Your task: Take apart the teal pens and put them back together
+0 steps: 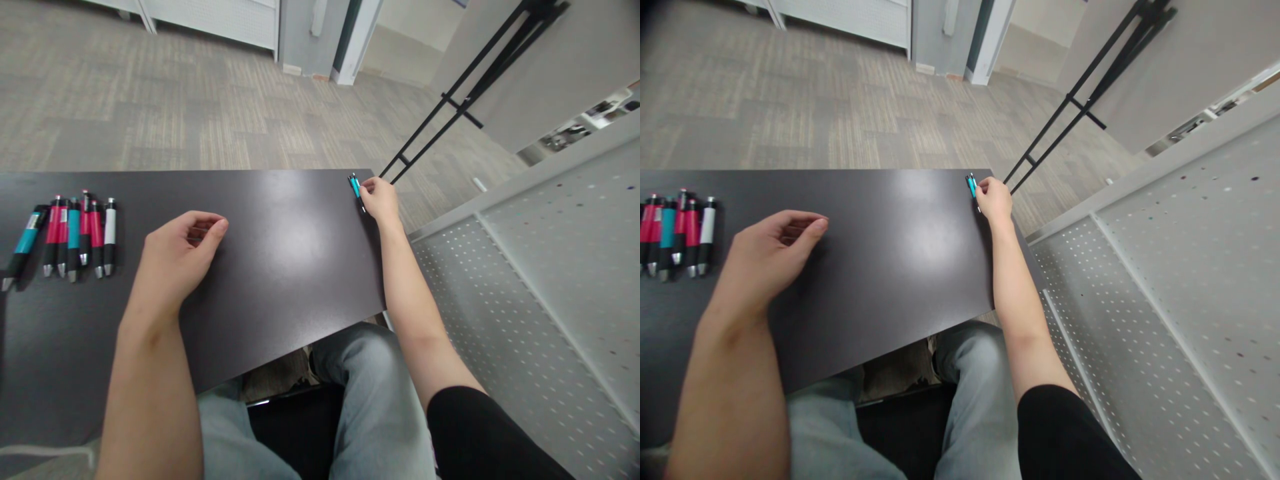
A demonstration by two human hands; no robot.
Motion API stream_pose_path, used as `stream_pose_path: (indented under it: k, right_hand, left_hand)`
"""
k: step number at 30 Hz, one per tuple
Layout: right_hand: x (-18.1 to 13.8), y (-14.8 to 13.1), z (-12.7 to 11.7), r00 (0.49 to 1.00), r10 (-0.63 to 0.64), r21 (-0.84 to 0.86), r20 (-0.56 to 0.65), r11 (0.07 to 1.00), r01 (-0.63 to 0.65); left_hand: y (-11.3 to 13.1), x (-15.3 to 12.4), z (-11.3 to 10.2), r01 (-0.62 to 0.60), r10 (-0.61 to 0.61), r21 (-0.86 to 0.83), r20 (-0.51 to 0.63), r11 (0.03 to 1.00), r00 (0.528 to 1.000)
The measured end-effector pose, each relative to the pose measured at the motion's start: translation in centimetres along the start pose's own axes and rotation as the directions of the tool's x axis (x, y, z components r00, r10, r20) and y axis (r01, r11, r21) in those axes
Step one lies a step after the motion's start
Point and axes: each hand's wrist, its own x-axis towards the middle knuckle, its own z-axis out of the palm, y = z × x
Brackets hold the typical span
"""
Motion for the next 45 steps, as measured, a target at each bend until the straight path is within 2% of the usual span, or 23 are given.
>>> stream_pose_path:
  k: [15, 25, 29, 32, 35, 37, 39, 42, 45]
  right_hand:
    - [0.6, 0.6, 0.6, 0.999, -0.041, 0.084, -0.019, 0.996, 0.042]
    - [0.3, 1.1, -0.2, 0.994, 0.06, 0.14, -0.095, 0.989, -0.046]
    - [-0.7, 0.1, -0.8, 0.995, 0.095, 0.152, -0.037, 0.984, -0.089]
    - [-0.7, -0.5, -0.8, 0.99, 0.121, 0.17, -0.078, 0.98, -0.107]
    - [0.3, 0.0, -0.2, 0.976, 0.157, 0.138, -0.148, 0.981, -0.137]
    - [1.0, 0.6, 0.3, 0.981, 0.128, 0.147, -0.149, 0.983, -0.106]
    - [1.5, 1.3, 0.6, 0.986, 0.097, 0.168, -0.138, 0.983, -0.073]
    - [1.9, 2.0, 0.9, 0.984, 0.088, 0.181, -0.155, 0.982, -0.059]
    - [2.1, 2.7, 1.1, 0.971, 0.136, 0.217, -0.196, 0.972, -0.092]
  left_hand:
    - [0.5, 0.0, 0.0, 0.028, -0.028, -0.005, 0.028, 1.0, 0.999]
    - [-0.1, 0.0, -0.3, 0.015, -0.015, 0.004, 0.057, 1.0, 0.998]
    - [-1.2, 0.2, 0.7, -0.068, 0.067, -0.088, -0.014, 0.994, 0.998]
    - [-2.3, 0.3, 1.6, -0.155, 0.148, -0.206, -0.049, 0.966, 0.988]
    - [-3.2, 0.6, 1.6, -0.183, 0.167, -0.246, -0.086, 0.952, 0.982]
    - [-3.6, 0.7, 0.7, -0.164, 0.136, -0.217, -0.138, 0.962, 0.981]
    - [-4.0, 0.6, -1.0, -0.117, 0.078, -0.151, -0.24, 0.982, 0.968]
    - [-4.9, 0.2, -4.4, 0.019, -0.024, -0.016, -0.408, 1.0, 0.913]
    - [-5.6, -0.5, -7.5, 0.208, -0.106, 0.134, -0.531, 0.969, 0.841]
